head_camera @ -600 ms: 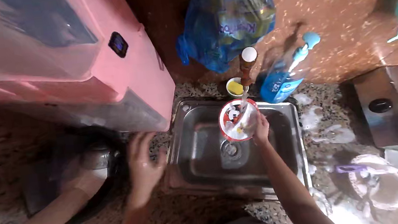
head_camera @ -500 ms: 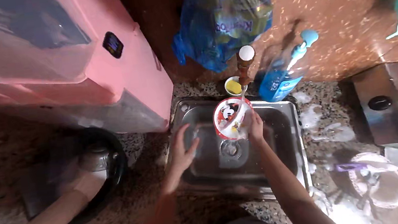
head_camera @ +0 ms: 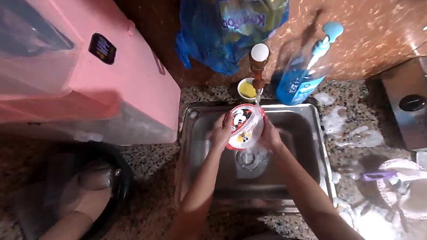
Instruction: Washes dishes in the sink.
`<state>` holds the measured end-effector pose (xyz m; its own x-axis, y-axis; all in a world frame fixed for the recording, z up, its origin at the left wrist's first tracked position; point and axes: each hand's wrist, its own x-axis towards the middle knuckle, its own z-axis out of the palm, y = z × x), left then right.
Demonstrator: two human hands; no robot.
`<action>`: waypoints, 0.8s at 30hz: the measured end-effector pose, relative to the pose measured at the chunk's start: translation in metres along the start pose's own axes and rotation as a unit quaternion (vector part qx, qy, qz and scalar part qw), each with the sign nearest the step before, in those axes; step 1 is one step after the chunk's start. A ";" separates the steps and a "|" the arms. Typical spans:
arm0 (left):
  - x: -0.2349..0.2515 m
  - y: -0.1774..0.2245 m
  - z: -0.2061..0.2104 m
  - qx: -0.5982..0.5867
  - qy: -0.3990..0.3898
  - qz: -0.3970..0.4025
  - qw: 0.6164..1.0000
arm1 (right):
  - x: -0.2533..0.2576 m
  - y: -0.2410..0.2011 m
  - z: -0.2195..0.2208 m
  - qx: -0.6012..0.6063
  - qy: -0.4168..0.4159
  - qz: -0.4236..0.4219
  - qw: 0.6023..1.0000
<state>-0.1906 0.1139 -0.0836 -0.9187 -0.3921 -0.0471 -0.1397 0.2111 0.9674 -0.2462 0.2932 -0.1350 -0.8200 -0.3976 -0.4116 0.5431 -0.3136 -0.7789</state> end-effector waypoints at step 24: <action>0.033 0.026 0.096 -0.161 -0.034 0.059 0.985 | -0.070 0.012 -0.024 0.112 -0.047 0.222 0.967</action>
<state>-0.2604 0.1923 -0.0836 -0.9458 -0.3185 0.0636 0.0831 -0.0479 0.9954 -0.1863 0.3382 -0.1267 -0.4827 -0.6100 -0.6284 0.8720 -0.2686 -0.4091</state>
